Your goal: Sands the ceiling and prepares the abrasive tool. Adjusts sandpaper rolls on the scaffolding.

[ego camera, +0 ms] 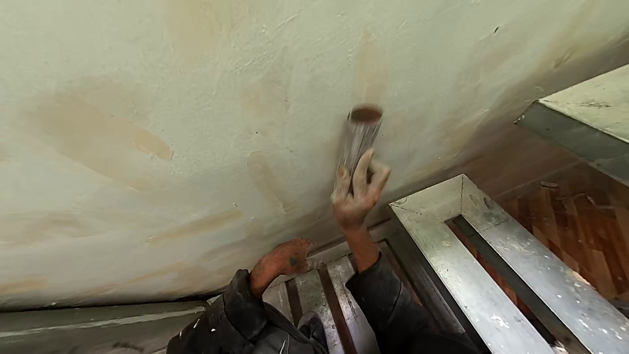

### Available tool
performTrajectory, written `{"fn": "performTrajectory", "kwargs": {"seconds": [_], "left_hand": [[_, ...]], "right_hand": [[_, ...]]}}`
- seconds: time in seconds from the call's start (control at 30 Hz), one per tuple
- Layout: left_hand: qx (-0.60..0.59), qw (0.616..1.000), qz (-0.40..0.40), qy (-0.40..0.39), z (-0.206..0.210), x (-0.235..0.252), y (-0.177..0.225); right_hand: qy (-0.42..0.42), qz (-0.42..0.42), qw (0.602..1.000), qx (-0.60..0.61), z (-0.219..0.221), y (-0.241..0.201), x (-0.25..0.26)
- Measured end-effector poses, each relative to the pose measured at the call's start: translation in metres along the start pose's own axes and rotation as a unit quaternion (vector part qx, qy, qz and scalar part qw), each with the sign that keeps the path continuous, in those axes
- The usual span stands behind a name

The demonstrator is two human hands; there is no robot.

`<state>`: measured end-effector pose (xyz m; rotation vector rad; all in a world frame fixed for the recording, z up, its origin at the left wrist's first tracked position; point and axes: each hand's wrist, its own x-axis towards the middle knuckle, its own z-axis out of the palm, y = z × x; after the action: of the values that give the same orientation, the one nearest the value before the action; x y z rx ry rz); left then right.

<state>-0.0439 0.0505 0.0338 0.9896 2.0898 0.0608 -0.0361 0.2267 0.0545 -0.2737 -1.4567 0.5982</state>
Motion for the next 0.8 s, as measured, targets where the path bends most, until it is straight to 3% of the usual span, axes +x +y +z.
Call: {"fn": "performTrajectory", "kwargs": {"seconds": [0.07,0.17,0.23,0.43,0.63,0.8], "left_hand": [[0.003,1.000,-0.003,-0.002,-0.001,0.002,0.004],[-0.007,1.000,0.027,-0.003,-0.003,-0.007,0.022],[-0.013,0.999,0.033,-0.001,-0.005,-0.014,0.028],[0.008,1.000,0.028,0.004,-0.006,-0.010,0.029],[-0.006,0.999,0.047,0.008,-0.003,-0.020,0.031],[-0.003,1.000,0.015,0.007,-0.003,-0.027,0.025]], "right_hand": [[0.004,-0.016,1.000,-0.008,0.003,0.003,0.002],[-0.053,-0.011,0.998,-0.030,-0.004,-0.030,0.088],[-0.099,0.020,0.995,-0.021,-0.010,-0.044,0.116],[-0.008,0.023,0.997,-0.072,-0.003,0.012,-0.022],[0.015,0.022,0.999,-0.026,0.008,0.017,-0.030],[0.023,0.041,0.998,-0.039,-0.001,0.017,-0.024]]}}
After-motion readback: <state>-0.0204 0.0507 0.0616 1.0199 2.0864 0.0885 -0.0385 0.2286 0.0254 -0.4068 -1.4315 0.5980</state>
